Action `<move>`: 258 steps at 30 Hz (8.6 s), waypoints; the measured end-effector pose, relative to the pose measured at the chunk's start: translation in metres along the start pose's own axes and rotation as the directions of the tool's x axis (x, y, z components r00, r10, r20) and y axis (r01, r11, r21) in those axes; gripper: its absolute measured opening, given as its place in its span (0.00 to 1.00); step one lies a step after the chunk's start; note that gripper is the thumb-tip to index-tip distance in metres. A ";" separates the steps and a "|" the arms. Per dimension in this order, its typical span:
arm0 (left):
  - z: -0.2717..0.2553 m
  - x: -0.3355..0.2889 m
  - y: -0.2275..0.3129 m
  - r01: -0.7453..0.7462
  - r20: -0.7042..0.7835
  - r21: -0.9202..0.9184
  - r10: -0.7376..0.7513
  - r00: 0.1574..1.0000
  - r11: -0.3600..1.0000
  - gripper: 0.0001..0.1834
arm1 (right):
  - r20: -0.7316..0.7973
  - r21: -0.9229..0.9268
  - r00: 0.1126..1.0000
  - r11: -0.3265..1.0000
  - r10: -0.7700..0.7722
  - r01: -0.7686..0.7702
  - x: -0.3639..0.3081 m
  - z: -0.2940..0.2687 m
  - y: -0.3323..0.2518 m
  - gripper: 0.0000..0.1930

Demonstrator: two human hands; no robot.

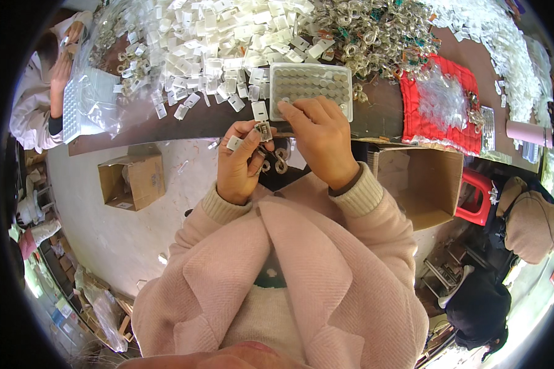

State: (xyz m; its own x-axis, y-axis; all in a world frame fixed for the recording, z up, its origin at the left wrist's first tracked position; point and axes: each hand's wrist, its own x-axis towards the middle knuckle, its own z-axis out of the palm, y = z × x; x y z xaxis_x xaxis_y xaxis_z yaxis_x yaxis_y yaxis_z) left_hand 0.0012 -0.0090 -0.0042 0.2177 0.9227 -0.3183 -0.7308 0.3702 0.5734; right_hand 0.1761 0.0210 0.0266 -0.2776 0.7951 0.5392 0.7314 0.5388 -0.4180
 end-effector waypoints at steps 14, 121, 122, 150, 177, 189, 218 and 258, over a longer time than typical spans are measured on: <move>0.006 0.000 0.007 0.062 0.064 -0.044 -0.059 0.996 0.997 0.08 | -0.062 0.253 0.995 0.965 0.084 -0.066 0.007 -0.004 -0.025 0.09; 0.026 0.001 -0.026 0.252 0.101 0.015 -0.252 0.962 0.968 0.10 | -0.331 -0.237 0.838 0.821 0.434 -0.519 -0.111 -0.114 0.125 0.04; 0.027 0.001 -0.025 0.255 0.108 0.032 -0.257 0.960 0.966 0.10 | -0.376 -0.163 0.773 0.785 0.511 -0.598 -0.108 -0.113 0.124 0.04; 0.042 -0.011 0.000 0.140 0.181 0.084 -0.154 0.971 0.987 0.07 | 0.111 0.268 0.990 0.962 -0.085 0.053 -0.024 -0.062 -0.015 0.27; 0.042 0.046 0.201 -0.449 0.420 0.878 0.714 0.560 -0.164 0.14 | 0.025 0.413 0.978 0.889 0.209 -0.200 -0.024 -0.035 -0.041 0.11; -0.031 0.017 0.097 0.053 0.446 0.767 0.590 0.673 -0.640 0.10 | 0.048 0.416 0.992 0.901 0.116 -0.126 -0.025 -0.029 -0.031 0.11; -0.006 -0.006 0.038 -0.172 0.040 0.303 0.168 0.985 0.937 0.08 | 0.319 -0.431 0.937 0.902 0.144 0.008 0.101 0.011 0.114 0.11; 0.019 0.007 0.046 -0.136 0.073 0.191 0.124 0.990 0.972 0.11 | -0.132 0.239 0.986 0.969 0.098 -0.064 0.097 -0.072 0.047 0.08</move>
State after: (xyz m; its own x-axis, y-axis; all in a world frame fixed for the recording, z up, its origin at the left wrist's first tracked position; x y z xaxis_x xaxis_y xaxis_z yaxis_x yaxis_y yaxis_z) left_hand -0.0185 0.0166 0.0344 0.1716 0.9669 -0.1887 -0.6168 0.2548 0.7447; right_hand 0.2284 0.1033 0.1117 -0.1196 0.8003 0.5875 0.5779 0.5373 -0.6143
